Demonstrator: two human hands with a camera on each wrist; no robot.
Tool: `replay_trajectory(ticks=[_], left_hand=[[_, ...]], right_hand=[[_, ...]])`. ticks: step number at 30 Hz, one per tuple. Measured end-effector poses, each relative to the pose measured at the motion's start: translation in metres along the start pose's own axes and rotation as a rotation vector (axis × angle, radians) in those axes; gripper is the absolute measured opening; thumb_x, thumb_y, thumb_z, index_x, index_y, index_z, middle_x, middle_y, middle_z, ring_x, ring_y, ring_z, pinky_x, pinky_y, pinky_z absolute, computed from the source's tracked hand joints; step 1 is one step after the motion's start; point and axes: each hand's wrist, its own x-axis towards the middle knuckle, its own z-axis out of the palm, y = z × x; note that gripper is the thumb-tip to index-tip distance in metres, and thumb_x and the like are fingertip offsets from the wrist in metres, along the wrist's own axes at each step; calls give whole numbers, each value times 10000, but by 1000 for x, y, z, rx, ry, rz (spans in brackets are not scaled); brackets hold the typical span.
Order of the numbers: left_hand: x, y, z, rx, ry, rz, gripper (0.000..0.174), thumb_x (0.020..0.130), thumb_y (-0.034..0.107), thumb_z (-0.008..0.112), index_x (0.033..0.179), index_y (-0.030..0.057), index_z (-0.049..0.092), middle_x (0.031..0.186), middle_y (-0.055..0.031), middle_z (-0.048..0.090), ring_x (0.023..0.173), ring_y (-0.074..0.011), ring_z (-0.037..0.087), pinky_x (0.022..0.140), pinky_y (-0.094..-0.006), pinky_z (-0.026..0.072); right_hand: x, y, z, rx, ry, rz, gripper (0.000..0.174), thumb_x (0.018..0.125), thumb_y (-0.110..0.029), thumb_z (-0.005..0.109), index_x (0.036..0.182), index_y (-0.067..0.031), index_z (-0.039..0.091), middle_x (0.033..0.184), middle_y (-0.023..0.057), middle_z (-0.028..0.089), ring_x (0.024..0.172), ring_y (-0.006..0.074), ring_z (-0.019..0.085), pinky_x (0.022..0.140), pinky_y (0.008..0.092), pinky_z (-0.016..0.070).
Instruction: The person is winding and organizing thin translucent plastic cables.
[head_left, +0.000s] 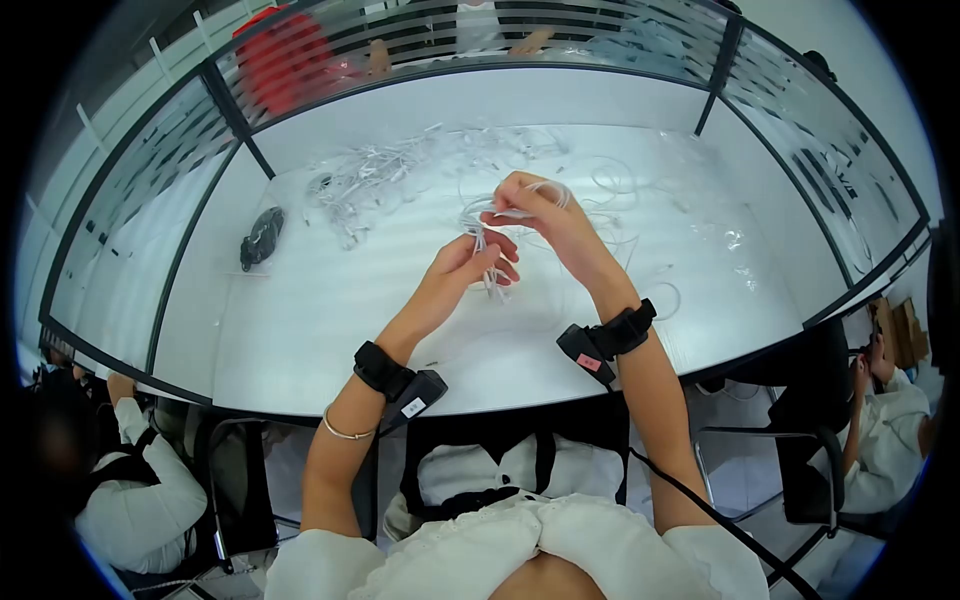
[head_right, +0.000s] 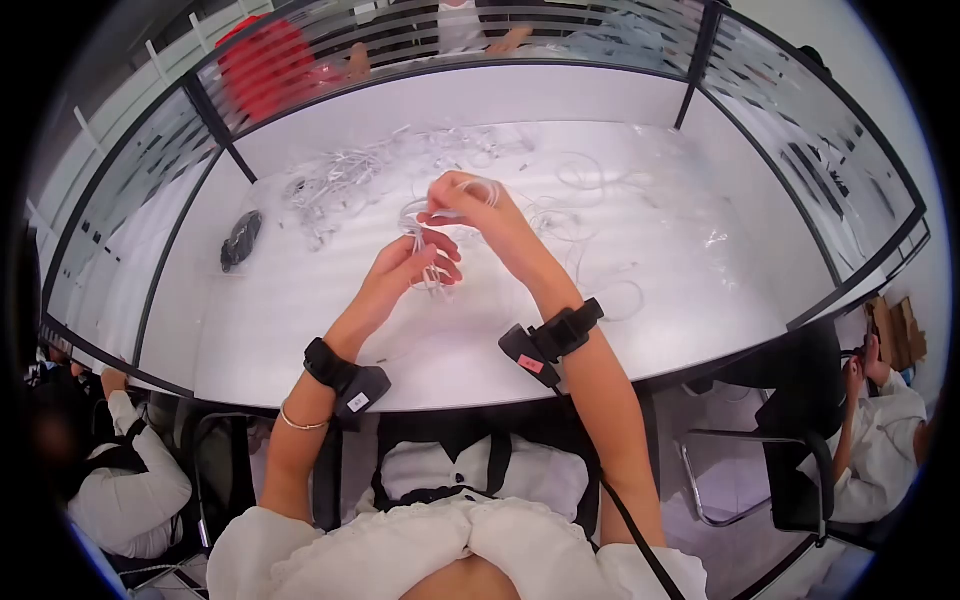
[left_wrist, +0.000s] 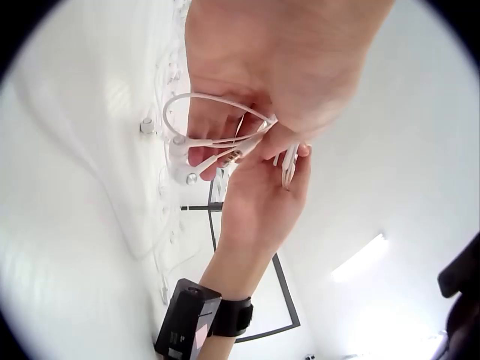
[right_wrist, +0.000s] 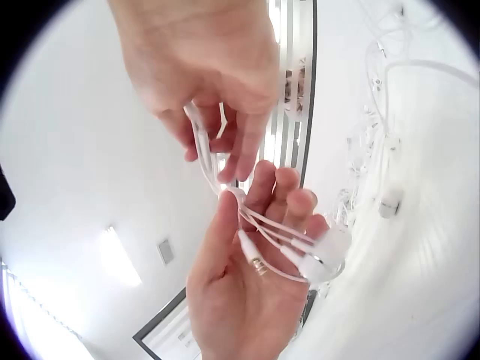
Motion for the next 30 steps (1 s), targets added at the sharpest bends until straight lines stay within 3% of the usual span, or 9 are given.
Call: replay_trajectory(ticks=[3, 4, 8, 13, 16, 19, 20, 24, 30], left_hand=[[5, -4, -10, -125, 135, 25, 335, 992, 267, 408, 1103, -17, 544, 1045, -102, 605, 967, -191, 620, 893, -338, 478], [6, -6, -13, -150, 212, 60, 340, 993, 264, 400, 1115, -19, 543, 1053, -105, 605, 979, -192, 615, 901, -343, 472], [6, -1, -26, -174, 520, 198, 309, 982, 185, 368, 1076, -18, 579, 1052, -108, 628, 983, -168, 594, 892, -303, 447], [5, 2, -37, 168, 680, 276, 247, 968, 151, 411, 954, 0, 606, 788, -21, 563, 713, -86, 473, 669, -237, 384], [5, 4, -26, 266, 555, 236, 226, 949, 147, 439, 887, -6, 591, 689, 12, 465, 633, -74, 366, 593, -244, 317], [2, 2, -17, 362, 489, 200, 180, 916, 121, 470, 889, -8, 592, 692, 11, 468, 634, -70, 372, 580, -236, 309], [2, 1, -14, 410, 481, 206, 165, 905, 113, 482, 892, -9, 592, 694, 12, 471, 636, -69, 376, 577, -234, 309], [-4, 11, -10, 335, 334, 160, 121, 868, 95, 545, 893, -15, 590, 713, 10, 497, 639, -59, 383, 577, -227, 320], [-16, 34, 3, 552, 163, 62, 170, 892, 140, 604, 863, -27, 603, 665, -5, 495, 610, -60, 383, 542, -236, 329]], right_hand=[[-2, -1, 1, -196, -120, 0, 291, 893, -380, 568, 830, -102, 626, 841, -14, 608, 967, 141, 608, 935, 326, 407], [-5, -5, 3, -199, -143, 70, 296, 865, -368, 601, 968, -99, 670, 1004, 31, 643, 1144, 184, 546, 1008, 383, 360], [-10, -7, 11, -380, -362, -96, 361, 863, -281, 632, 1161, -78, 639, 1312, 124, 528, 1257, 254, 442, 1061, 373, 316], [-1, 3, 1, -401, -126, -60, 353, 872, -280, 619, 1163, -82, 619, 1220, 67, 591, 1206, 213, 488, 1059, 364, 307], [-3, -5, 7, -431, 88, -204, 319, 869, -279, 623, 1105, -65, 626, 1179, 64, 608, 1159, 195, 509, 1009, 336, 353], [-7, -3, 17, -467, -49, -136, 318, 875, -279, 615, 1104, -59, 622, 1120, 65, 631, 1114, 194, 529, 989, 332, 365], [-5, 2, 18, -580, -76, -246, 271, 892, -265, 593, 1049, -45, 621, 965, 56, 647, 933, 154, 579, 857, 300, 426], [-7, 2, 6, -335, -123, 86, 201, 924, -232, 547, 934, -37, 598, 727, -2, 545, 635, 53, 466, 595, 227, 378], [-32, -33, -4, -458, -191, 296, 288, 948, -304, 500, 911, -41, 610, 703, -19, 489, 632, 67, 399, 560, 232, 354]])
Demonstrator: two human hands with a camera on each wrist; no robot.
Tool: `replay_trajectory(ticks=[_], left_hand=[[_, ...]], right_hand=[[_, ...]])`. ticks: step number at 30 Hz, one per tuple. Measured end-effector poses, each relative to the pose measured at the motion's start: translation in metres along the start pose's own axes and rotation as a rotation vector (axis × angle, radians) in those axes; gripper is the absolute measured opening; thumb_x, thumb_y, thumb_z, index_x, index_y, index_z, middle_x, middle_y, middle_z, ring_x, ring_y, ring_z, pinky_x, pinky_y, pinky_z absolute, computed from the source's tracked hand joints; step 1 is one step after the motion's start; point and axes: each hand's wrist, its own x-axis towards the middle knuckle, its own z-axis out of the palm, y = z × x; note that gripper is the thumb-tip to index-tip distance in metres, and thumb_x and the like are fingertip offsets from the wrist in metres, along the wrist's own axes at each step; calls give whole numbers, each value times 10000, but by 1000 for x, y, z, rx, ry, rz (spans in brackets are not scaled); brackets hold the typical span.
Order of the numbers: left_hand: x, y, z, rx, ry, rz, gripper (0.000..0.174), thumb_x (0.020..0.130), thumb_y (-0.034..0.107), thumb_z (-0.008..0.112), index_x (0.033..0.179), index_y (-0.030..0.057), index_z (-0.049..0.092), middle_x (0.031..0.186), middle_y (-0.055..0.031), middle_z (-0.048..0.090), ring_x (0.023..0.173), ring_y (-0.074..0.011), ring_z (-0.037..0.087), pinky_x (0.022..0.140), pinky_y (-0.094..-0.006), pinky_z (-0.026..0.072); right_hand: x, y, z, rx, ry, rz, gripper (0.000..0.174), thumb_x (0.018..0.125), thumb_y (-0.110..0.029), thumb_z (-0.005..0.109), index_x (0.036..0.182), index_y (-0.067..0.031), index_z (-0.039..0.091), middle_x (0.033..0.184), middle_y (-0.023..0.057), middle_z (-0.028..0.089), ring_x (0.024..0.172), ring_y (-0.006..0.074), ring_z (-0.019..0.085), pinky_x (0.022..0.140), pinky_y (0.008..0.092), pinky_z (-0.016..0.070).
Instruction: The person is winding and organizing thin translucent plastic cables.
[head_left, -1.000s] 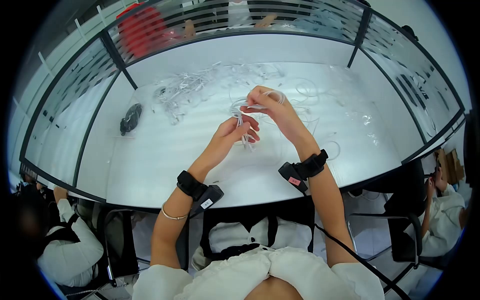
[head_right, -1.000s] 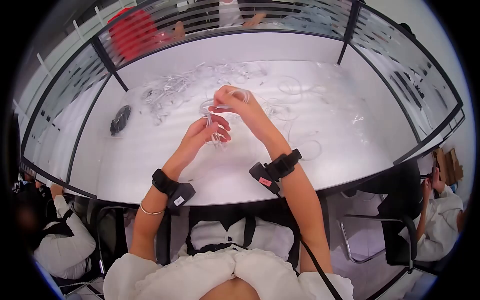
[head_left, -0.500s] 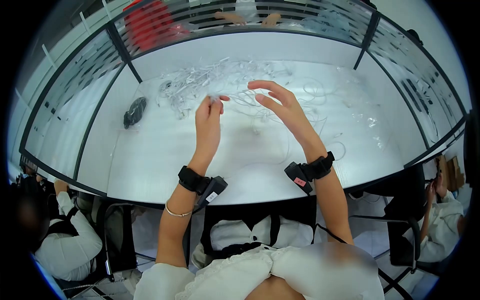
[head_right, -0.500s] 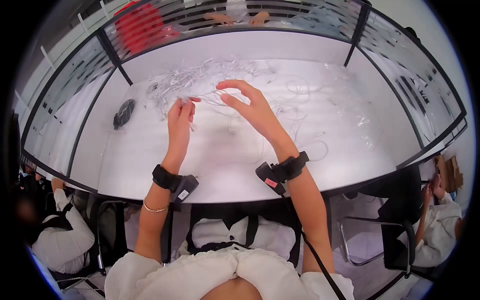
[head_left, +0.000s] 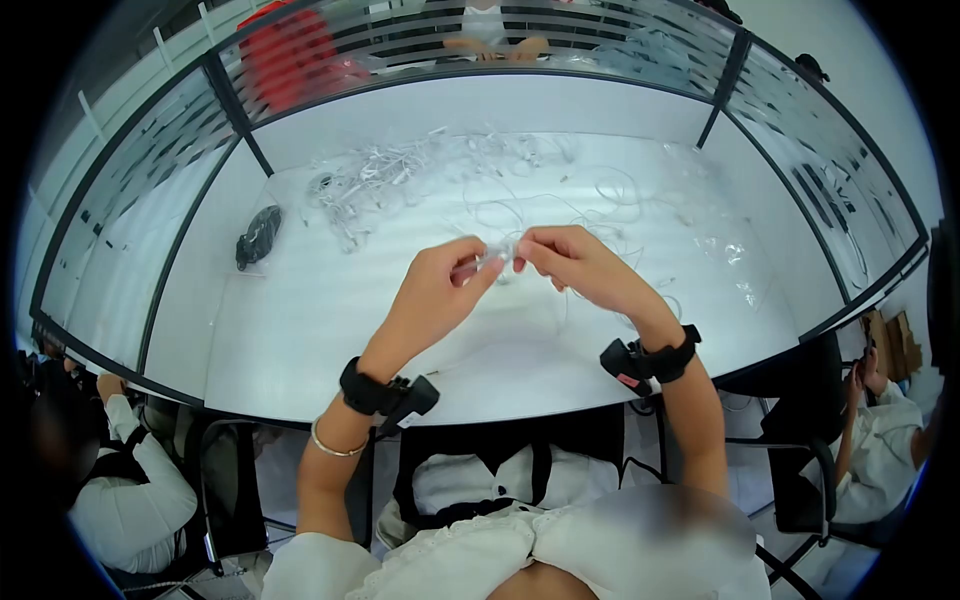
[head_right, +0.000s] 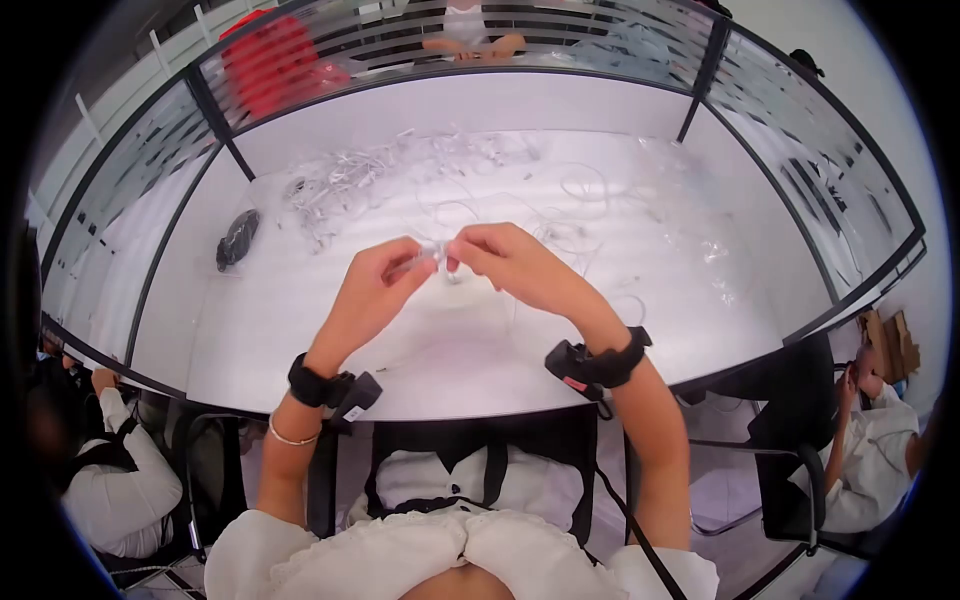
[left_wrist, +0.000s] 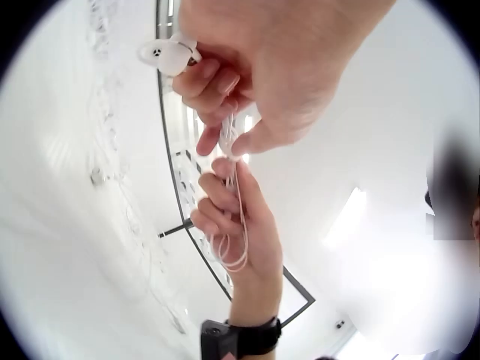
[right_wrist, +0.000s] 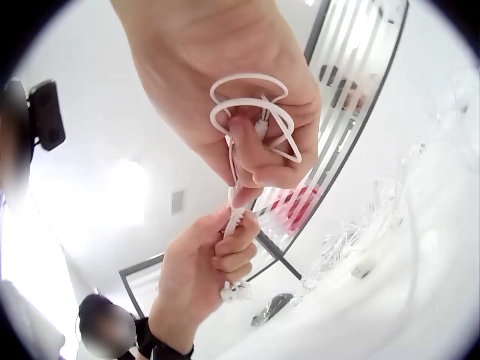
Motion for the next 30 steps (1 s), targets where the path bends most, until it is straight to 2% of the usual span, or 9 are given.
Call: replay_trajectory(ticks=[3, 7, 9, 11, 17, 18, 23, 26, 30], left_hand=[[-18, 22, -11, 175, -105, 62, 176, 857, 144, 668, 841, -23, 615, 586, -25, 456, 526, -84, 326, 477, -249, 309], [-57, 60, -11, 322, -212, 300, 234, 869, 260, 643, 807, 35, 619, 646, -113, 581, 541, -295, 564, 490, -344, 440], [-74, 69, -12, 424, -284, 408, 230, 886, 267, 618, 805, 55, 575, 658, -80, 548, 519, -268, 564, 445, -336, 439], [-86, 77, -13, 520, -317, 486, 162, 812, 226, 712, 838, 94, 622, 631, -39, 538, 462, -204, 516, 411, -297, 405], [-96, 83, -20, 509, -373, 561, 272, 900, 246, 608, 743, 65, 478, 594, -48, 431, 440, -179, 500, 346, -304, 354], [-94, 79, -20, 460, -366, 524, 166, 825, 187, 708, 868, 69, 600, 585, -25, 461, 439, -174, 474, 406, -284, 388], [-61, 86, -31, 148, -363, 36, 229, 874, 54, 609, 1098, 47, 563, 631, -33, 499, 558, -85, 509, 544, -229, 405], [-46, 73, -35, 16, -252, 168, 246, 880, 24, 572, 1120, -19, 539, 919, -65, 631, 718, -78, 578, 640, -205, 439], [-20, 59, -37, 99, 54, 448, 149, 813, 64, 686, 920, 17, 595, 840, -42, 594, 685, -119, 547, 579, -226, 419]], right_hand=[[-23, -6, -2, -152, -124, -91, 267, 959, -272, 478, 874, -46, 592, 687, 23, 508, 650, 110, 455, 590, 259, 378], [-67, -15, 4, -184, -315, -119, 217, 963, -254, 482, 924, -60, 572, 715, 80, 563, 635, 207, 530, 609, 296, 420], [-88, -25, 8, -226, -371, -112, 192, 959, -257, 500, 958, -78, 572, 734, 103, 582, 623, 291, 550, 587, 325, 435], [-102, -37, 12, -241, -375, -173, 191, 933, -224, 561, 937, -36, 593, 726, 57, 617, 612, 229, 598, 565, 282, 447], [-118, -48, 17, -451, -359, -297, 136, 880, -176, 616, 936, -53, 606, 721, 47, 622, 596, 244, 593, 539, 318, 464], [-116, -49, 17, -453, -324, -325, 131, 879, -168, 616, 939, -52, 605, 725, 47, 623, 599, 245, 595, 542, 319, 465], [-89, -61, 15, -318, -135, -224, 103, 930, -146, 553, 960, -48, 564, 717, 81, 574, 623, 231, 576, 576, 317, 441], [-62, -64, 17, -148, -31, -298, 136, 956, -165, 512, 952, -35, 551, 675, 40, 541, 626, 144, 532, 604, 281, 424], [-29, -61, 16, 74, -51, -188, 279, 983, -295, 451, 1020, -30, 528, 719, 3, 484, 678, 122, 471, 632, 246, 395]])
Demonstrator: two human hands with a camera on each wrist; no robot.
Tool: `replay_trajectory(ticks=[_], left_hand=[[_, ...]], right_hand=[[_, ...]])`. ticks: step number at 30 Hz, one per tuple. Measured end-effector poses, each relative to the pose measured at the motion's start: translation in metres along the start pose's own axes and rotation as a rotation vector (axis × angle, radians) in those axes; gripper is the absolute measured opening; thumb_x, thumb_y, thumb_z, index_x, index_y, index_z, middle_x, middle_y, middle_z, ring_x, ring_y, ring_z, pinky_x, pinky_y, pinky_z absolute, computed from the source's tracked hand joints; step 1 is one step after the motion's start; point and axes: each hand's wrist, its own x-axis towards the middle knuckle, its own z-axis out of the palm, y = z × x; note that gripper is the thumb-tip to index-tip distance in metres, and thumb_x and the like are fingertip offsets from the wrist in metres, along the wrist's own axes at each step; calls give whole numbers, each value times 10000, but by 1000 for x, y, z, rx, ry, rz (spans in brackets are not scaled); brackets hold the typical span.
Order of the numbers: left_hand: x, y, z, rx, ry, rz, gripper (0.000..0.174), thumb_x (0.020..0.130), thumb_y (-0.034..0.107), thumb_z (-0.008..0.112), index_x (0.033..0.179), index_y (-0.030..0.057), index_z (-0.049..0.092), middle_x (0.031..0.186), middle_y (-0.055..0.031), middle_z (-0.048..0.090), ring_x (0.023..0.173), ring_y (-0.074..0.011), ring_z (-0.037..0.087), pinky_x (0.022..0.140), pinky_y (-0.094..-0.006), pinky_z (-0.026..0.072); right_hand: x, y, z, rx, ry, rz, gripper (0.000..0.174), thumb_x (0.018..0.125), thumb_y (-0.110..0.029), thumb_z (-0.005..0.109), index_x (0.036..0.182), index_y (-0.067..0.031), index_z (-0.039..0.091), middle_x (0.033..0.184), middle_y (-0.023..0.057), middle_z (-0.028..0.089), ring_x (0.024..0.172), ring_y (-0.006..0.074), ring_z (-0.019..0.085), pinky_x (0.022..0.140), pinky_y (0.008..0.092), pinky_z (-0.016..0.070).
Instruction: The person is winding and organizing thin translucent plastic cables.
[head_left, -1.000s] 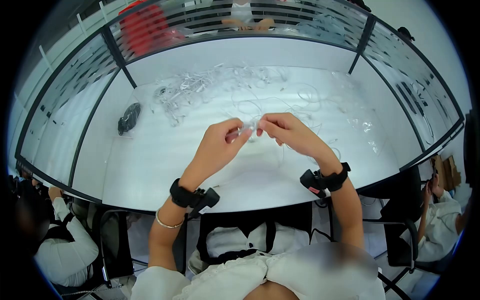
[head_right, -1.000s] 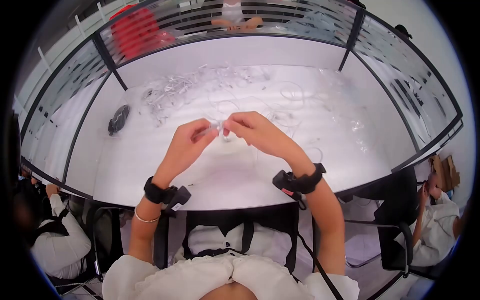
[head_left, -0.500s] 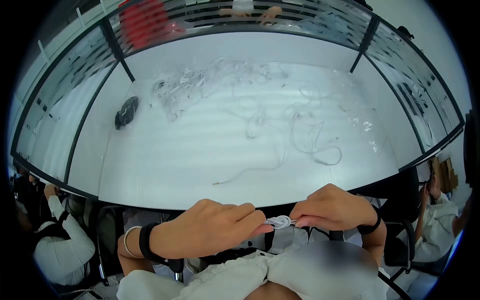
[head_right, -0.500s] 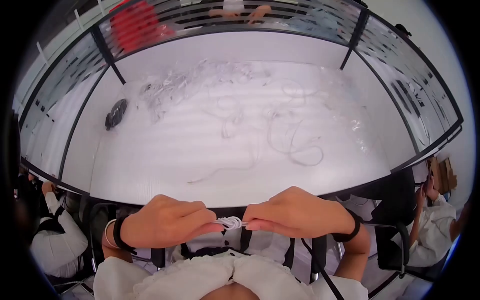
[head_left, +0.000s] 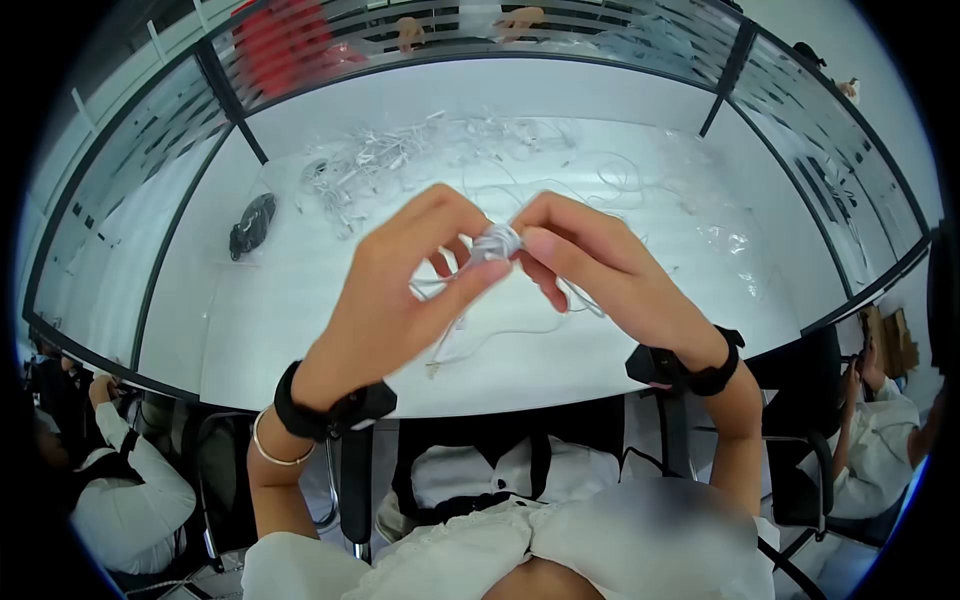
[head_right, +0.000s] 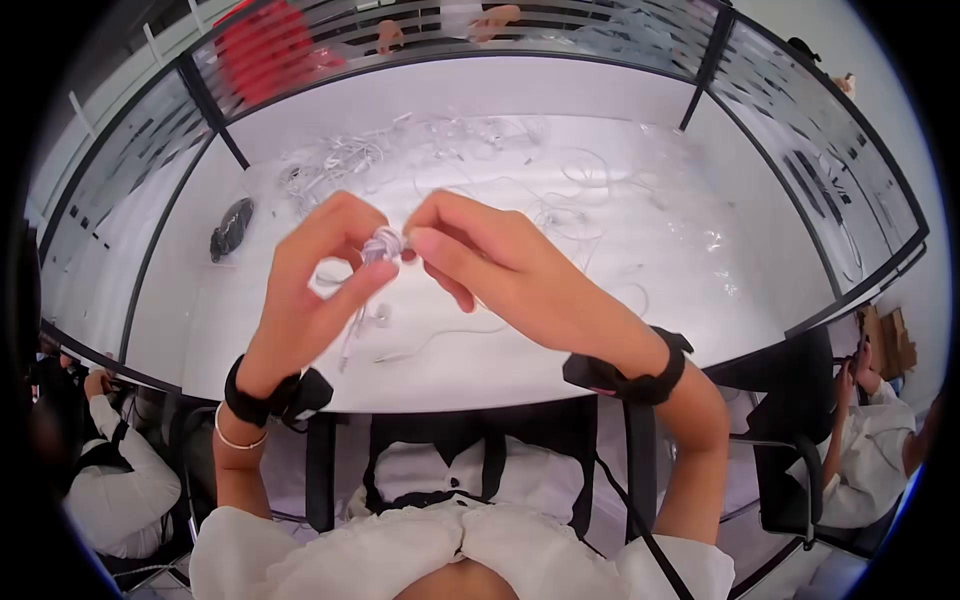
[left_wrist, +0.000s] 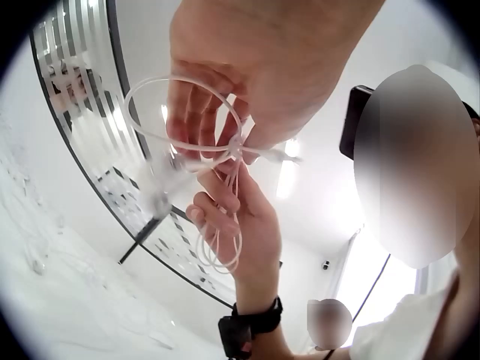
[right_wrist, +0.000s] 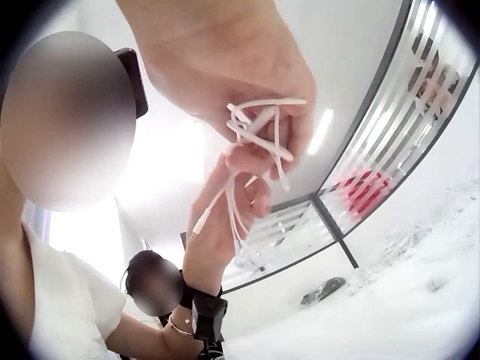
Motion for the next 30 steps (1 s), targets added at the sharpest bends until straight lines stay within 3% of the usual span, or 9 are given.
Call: replay_trajectory(ticks=[5, 8, 11, 17, 20, 23, 24, 27, 30], left_hand=[[41, -39, -25, 170, 162, -11, 176, 815, 151, 699, 888, 15, 615, 830, -29, 624, 738, -122, 576, 626, -254, 450], [70, -78, -47, 227, 245, -176, 241, 808, 236, 703, 881, 14, 644, 808, -45, 641, 733, -125, 587, 636, -262, 456], [87, -141, -67, 368, 160, -253, 319, 785, 300, 714, 881, 0, 663, 794, -70, 650, 690, -129, 583, 621, -273, 453], [118, -239, -96, 172, 69, -494, 314, 785, 271, 666, 887, -25, 672, 795, -102, 665, 681, -167, 623, 624, -280, 464], [109, -276, -99, -25, 311, -765, 302, 778, 249, 627, 919, -14, 679, 815, -115, 679, 738, -213, 663, 665, -298, 488], [84, -331, -117, 514, 235, -735, 332, 774, 243, 608, 970, -18, 672, 868, -136, 687, 803, -229, 674, 710, -314, 502], [74, -358, -125, 552, 317, -600, 387, 762, 263, 614, 1007, -33, 658, 940, -178, 682, 842, -282, 666, 762, -339, 503], [59, -273, -114, 288, 286, -629, 416, 785, 298, 603, 1029, -36, 650, 1002, -225, 659, 894, -327, 651, 799, -362, 495], [48, -248, -102, -37, -53, -457, 432, 822, 331, 590, 1068, -21, 639, 1053, -229, 640, 973, -336, 623, 861, -380, 471]], right_hand=[[43, 25, -15, -222, 257, -236, 375, 972, -318, 466, 1239, -54, 465, 1069, 91, 554, 974, 161, 531, 854, 296, 424], [50, 43, -45, -350, 329, -156, 387, 959, -291, 481, 1269, -60, 478, 1202, 116, 535, 1064, 201, 540, 925, 315, 416], [46, 80, -68, -461, 185, -45, 343, 942, -247, 489, 1223, -52, 523, 1208, 113, 544, 1071, 214, 546, 933, 331, 417], [40, 72, -59, -416, 62, 137, 320, 928, -256, 499, 1188, -81, 563, 1213, 89, 550, 1073, 208, 545, 926, 342, 428], [47, 74, -56, -436, 8, 191, 346, 933, -310, 504, 1188, -85, 572, 1216, 69, 553, 1085, 200, 538, 922, 345, 428], [60, 89, -49, -524, 85, 188, 338, 927, -313, 515, 1173, -90, 578, 1214, 84, 553, 1094, 212, 539, 916, 345, 435], [67, 94, -50, -619, 79, 194, 347, 915, -301, 534, 1199, -103, 555, 1233, 93, 537, 1097, 231, 542, 912, 354, 441], [82, 117, -53, -686, 115, 182, 402, 894, -293, 564, 1249, -113, 507, 1259, 107, 513, 1101, 253, 542, 913, 359, 444], [94, 140, -57, -776, 140, 240, 463, 870, -292, 592, 1281, -119, 468, 1270, 121, 495, 1077, 270, 551, 897, 358, 451]])
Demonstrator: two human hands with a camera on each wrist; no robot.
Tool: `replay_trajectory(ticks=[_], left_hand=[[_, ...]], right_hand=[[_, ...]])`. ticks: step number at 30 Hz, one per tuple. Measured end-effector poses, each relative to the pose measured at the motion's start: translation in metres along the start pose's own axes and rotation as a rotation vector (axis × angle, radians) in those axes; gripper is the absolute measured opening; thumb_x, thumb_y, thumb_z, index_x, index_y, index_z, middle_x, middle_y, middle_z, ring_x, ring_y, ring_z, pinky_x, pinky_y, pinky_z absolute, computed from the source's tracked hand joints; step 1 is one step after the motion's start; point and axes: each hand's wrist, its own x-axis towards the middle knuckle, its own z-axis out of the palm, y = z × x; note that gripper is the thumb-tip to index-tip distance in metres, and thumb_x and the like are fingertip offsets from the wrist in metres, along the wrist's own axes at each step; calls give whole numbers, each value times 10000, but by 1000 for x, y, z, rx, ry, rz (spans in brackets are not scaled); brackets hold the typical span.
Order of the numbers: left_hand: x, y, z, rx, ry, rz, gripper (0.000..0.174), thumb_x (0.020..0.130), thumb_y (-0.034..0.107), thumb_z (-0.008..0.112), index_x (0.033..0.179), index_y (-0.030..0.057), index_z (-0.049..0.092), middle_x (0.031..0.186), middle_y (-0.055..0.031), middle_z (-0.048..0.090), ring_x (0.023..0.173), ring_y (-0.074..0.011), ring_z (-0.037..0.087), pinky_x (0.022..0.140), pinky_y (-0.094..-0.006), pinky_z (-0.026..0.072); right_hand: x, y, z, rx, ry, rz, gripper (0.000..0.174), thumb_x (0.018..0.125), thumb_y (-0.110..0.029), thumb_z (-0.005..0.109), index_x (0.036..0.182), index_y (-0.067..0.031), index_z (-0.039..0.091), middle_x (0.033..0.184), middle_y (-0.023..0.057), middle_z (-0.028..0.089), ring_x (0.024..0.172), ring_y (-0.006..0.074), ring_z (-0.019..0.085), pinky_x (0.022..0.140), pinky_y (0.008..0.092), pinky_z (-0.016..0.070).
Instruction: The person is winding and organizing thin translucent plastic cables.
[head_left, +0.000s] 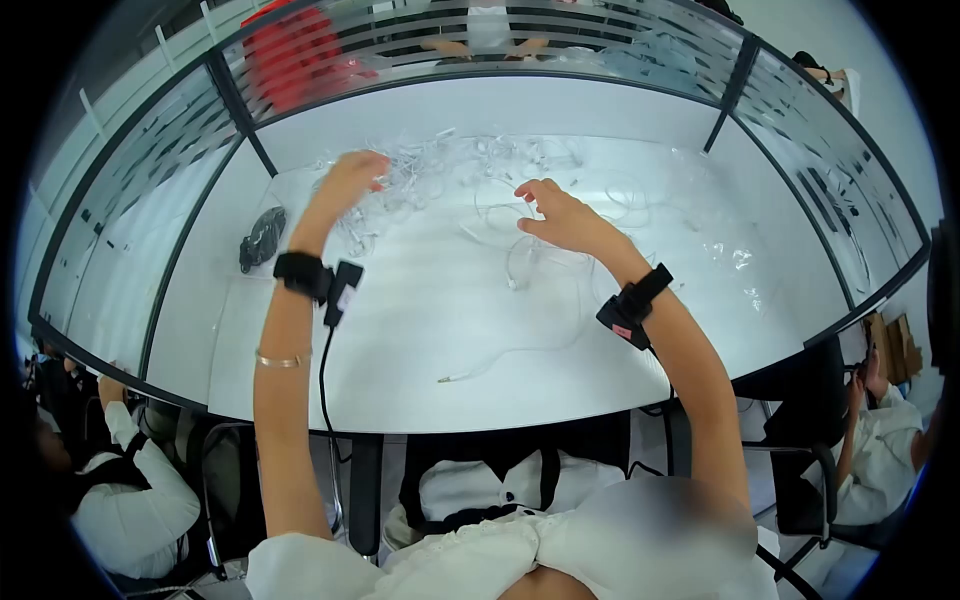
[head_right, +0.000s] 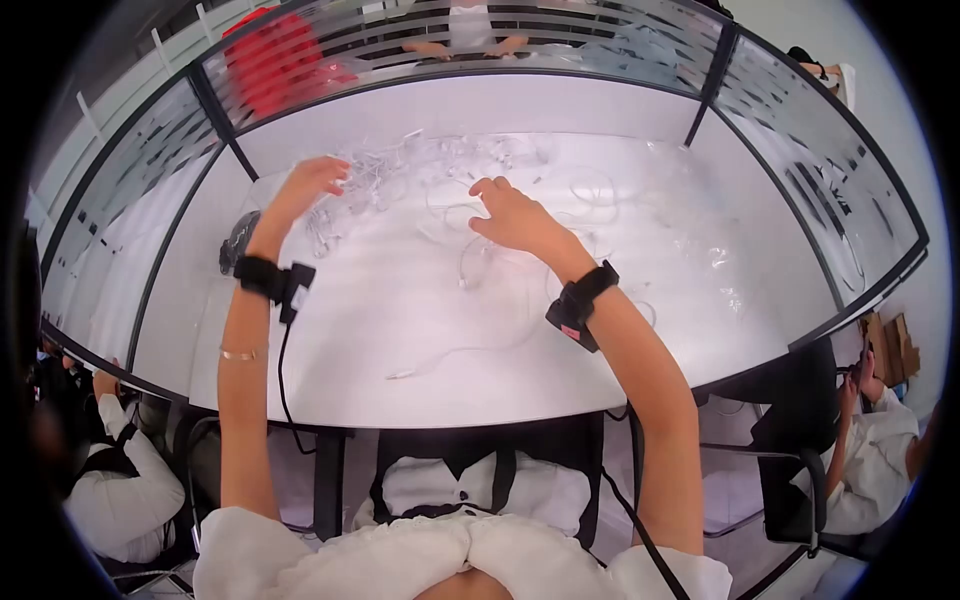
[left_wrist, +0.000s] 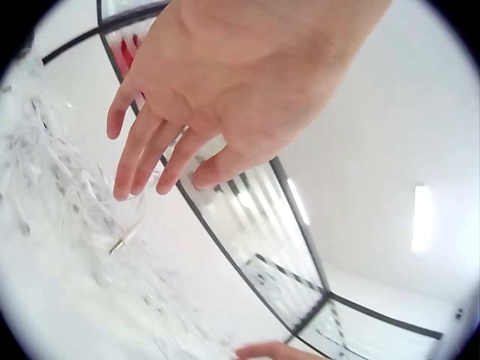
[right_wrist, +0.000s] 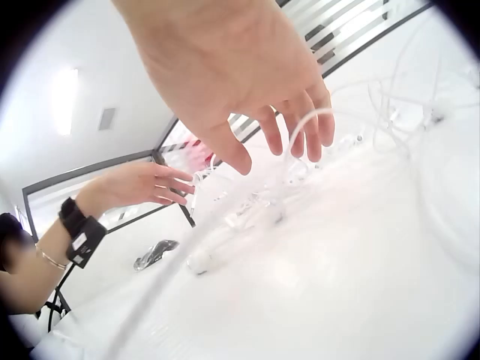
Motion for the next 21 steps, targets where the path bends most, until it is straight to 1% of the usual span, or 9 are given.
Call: replay_trajectory(ticks=[3, 6, 9, 10, 13, 14, 17, 18, 21], left_hand=[[-48, 67, 55, 469, 46, -36, 429, 851, 346, 585, 1096, -2, 629, 1112, -204, 621, 1032, -304, 595, 894, -386, 454], [-49, 65, 77, 572, 144, -9, 378, 876, 346, 596, 1110, 50, 617, 1171, -111, 601, 1102, -296, 551, 938, -362, 426], [-45, 56, 94, 624, 121, -80, 367, 872, 323, 601, 1116, 48, 607, 1170, -136, 579, 1122, -308, 534, 945, -361, 421], [-44, 52, 98, 593, 116, -17, 385, 844, 280, 635, 1149, 53, 575, 1210, -144, 538, 1147, -321, 508, 952, -378, 418], [-44, 47, 117, 766, 232, 197, 466, 802, 225, 676, 1214, 63, 531, 1258, -154, 492, 1168, -341, 480, 951, -398, 422], [-40, 44, 121, 669, 180, 198, 568, 775, 217, 679, 1285, 92, 463, 1270, -150, 455, 1198, -329, 443, 939, -495, 388], [-31, 44, 129, 621, 92, 185, 589, 763, 221, 688, 1301, 149, 459, 1236, -141, 477, 1154, -333, 474, 929, -456, 403], [-28, 46, 127, 572, -10, 128, 545, 748, 206, 695, 1258, 176, 507, 1175, -133, 523, 1117, -309, 499, 889, -399, 434], [-15, 22, 122, 542, -111, 158, 489, 745, 141, 685, 1217, 164, 557, 1024, -102, 586, 913, -259, 540, 833, -353, 454]], right_hand=[[10, 10, 16, -6, 32, 11, 475, 850, -294, 612, 1265, -112, 472, 1228, 127, 517, 1028, 272, 566, 870, 357, 462], [16, 15, 21, 1, 41, -29, 458, 833, -294, 637, 1227, -107, 498, 1120, 106, 570, 959, 239, 582, 822, 343, 469], [19, 11, 17, 191, -92, -42, 446, 817, -297, 662, 1189, -96, 520, 1002, 78, 601, 905, 201, 586, 779, 320, 468], [16, 8, 16, 224, -97, -23, 416, 810, -296, 674, 1144, -83, 546, 948, 64, 606, 868, 175, 583, 750, 303, 462], [7, 4, 15, 266, -96, 12, 405, 810, -302, 675, 1123, -73, 558, 962, 67, 600, 866, 176, 585, 752, 297, 463], [8, 5, 21, 218, -23, 21, 420, 794, -339, 689, 1096, -73, 569, 980, 77, 598, 859, 185, 591, 752, 309, 468], [-3, 2, 21, 85, -14, -26, 449, 775, -391, 693, 1078, -81, 574, 1014, 84, 591, 849, 206, 598, 747, 336, 476], [-2, 6, 22, 11, -73, -81, 428, 759, -423, 693, 1033, -113, 586, 938, 58, 616, 810, 213, 606, 718, 349, 479], [-16, -11, 11, -78, -198, 12, 380, 741, -416, 701, 978, -138, 595, 822, 20, 626, 775, 204, 611, 687, 340, 476]])
